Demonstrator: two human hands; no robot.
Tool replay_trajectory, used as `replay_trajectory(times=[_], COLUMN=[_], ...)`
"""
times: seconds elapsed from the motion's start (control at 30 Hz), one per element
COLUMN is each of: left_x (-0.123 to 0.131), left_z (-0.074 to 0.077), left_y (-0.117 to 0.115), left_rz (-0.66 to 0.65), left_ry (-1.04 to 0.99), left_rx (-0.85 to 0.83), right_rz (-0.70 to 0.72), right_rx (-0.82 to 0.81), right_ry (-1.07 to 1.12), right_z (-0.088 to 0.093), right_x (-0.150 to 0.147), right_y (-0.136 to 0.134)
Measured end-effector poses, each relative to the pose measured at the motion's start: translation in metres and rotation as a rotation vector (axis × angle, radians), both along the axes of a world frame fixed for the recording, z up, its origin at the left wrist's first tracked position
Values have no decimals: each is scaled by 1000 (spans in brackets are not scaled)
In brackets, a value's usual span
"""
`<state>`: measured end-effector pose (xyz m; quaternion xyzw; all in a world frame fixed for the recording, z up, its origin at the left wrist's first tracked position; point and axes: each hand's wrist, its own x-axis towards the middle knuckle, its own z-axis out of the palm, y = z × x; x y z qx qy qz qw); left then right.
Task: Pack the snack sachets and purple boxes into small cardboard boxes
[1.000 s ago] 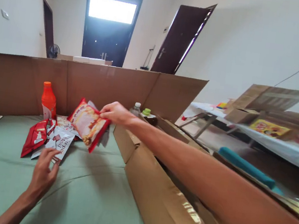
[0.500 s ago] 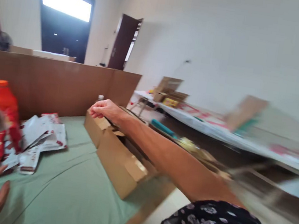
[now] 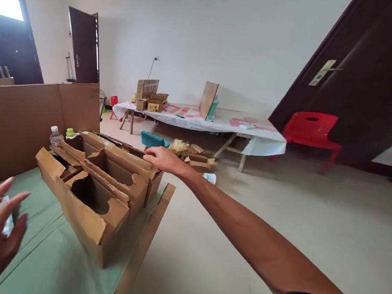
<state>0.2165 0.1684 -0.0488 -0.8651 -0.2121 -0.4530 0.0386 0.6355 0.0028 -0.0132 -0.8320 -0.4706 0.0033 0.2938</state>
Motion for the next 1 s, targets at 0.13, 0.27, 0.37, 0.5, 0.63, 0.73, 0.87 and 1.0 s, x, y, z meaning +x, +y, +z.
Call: replay_trajectory(times=[0.13,0.27,0.37,0.5,0.63,0.73,0.87,1.0], left_x=[105,192,236,262,263,259,259,269], left_z=[44,57,54,44,37,35,32,25], left_y=[-21,-35,-37,-32,-30,-31,-33,-32], left_rz=[-242,-386,-419,-431,-416,-388,-326,-302], left_ry=[241,709,831,935,977,985,973,941], left_rx=[64,-40,-62,-112,-160,-176,-194,-218], right_rz=[70,204,353,413,118,18,-57,-71], right_rx=[49,131,200,115,-106,-261,-377,-308], right_ry=[19,68,146,118,-141,-165,-157,-180], right_z=[-22,-43,-55,-48,-27,-28,-47,-55], right_x=[-13,-25,-24,-18,-10,-2,6,7], right_y=[-3,-17,-27,-29,-6,22,47,43])
